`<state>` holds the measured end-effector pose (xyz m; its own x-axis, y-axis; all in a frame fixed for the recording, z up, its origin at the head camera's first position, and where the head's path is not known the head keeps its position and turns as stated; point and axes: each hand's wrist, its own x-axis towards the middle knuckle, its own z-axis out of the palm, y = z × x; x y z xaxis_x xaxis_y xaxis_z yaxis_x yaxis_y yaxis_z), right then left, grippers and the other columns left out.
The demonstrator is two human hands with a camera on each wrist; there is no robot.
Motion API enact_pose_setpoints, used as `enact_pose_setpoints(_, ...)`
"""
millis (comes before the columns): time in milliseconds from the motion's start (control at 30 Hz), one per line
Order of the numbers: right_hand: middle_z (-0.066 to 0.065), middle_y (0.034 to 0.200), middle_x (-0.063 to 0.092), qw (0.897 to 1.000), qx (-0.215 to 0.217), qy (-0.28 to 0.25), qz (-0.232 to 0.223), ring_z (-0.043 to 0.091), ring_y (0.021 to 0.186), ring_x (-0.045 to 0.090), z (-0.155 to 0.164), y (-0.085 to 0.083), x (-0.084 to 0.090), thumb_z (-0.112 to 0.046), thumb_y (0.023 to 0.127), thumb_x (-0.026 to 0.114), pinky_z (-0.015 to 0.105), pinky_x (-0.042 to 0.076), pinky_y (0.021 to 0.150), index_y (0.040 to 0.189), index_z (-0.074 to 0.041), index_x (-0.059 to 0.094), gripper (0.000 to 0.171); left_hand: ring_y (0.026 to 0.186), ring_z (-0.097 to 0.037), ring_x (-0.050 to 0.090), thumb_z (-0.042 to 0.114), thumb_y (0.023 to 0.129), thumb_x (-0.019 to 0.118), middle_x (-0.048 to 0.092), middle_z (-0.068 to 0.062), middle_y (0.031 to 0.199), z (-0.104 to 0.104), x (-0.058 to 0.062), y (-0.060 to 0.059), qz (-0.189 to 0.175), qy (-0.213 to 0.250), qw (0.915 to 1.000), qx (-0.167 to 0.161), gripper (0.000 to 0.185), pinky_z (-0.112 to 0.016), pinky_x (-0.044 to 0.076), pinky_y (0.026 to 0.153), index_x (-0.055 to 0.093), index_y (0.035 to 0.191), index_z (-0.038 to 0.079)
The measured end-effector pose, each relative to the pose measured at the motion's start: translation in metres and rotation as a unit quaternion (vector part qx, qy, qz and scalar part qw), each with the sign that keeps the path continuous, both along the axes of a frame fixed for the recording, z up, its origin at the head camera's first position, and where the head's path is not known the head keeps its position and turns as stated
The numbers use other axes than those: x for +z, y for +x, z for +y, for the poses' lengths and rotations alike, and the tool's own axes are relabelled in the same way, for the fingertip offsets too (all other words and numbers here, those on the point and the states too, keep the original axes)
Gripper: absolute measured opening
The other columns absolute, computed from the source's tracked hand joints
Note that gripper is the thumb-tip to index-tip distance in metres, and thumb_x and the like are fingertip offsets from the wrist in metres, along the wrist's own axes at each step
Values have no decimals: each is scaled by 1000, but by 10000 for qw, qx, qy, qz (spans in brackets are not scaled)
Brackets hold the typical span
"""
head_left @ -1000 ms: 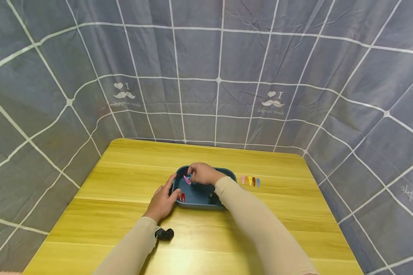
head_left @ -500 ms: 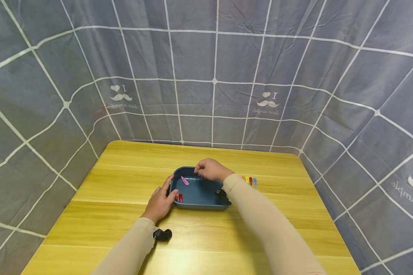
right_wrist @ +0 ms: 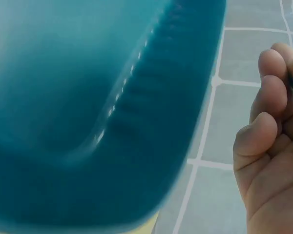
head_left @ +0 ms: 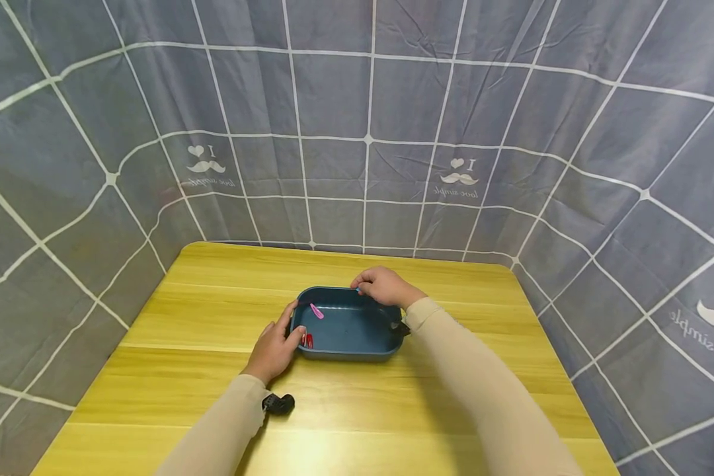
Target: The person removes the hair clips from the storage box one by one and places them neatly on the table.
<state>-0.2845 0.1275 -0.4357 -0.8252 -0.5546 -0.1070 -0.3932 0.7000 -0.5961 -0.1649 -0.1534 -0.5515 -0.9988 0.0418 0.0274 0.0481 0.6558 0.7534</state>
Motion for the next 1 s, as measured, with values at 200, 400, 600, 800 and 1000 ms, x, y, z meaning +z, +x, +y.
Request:
enact_pose_setpoints(200,11,135,73,9996,-146,-160,-179,29,126,69,23,-1,5,-18,109,55,46,56,109,139,-6,69,35,153,-56,31,44,110,51,46,-18,163,0,0,0,-32,-5,10000,-13,65,-71,21,127,23,168,39)
enact_pose_setpoints(400,12,144,67,9958,-429,-571,-571,33,129,66,46,-3,7,-17,110,54,49,57,106,149,-10,61,40,151,-52,38,43,110,51,48,-19,162,0,-2,-1,28,51,10000,-63,64,-66,17,130,23,168,38)
enact_pose_setpoints(600,15,138,70,9920,-754,-835,-566,29,111,72,71,-3,10,-18,109,59,43,61,95,150,-10,60,42,152,-53,36,50,110,48,48,-19,162,-1,-2,-2,45,15,9999,-93,65,-67,18,129,23,168,39)
enact_pose_setpoints(800,21,141,66,9884,-1026,-1000,-511,39,118,70,97,-4,8,-11,108,58,48,59,101,153,-6,55,45,153,-55,32,46,110,50,47,-18,163,0,2,-1,5,5,10000,-33,65,-70,22,127,23,168,38)
enact_pose_setpoints(1000,23,134,65,9825,-1417,-1030,-626,42,122,67,127,-7,-2,-10,108,57,53,56,106,155,-6,53,47,153,-57,31,42,110,52,47,-19,162,1,1,-3,22,-3,10000,-40,65,-71,21,127,23,168,37)
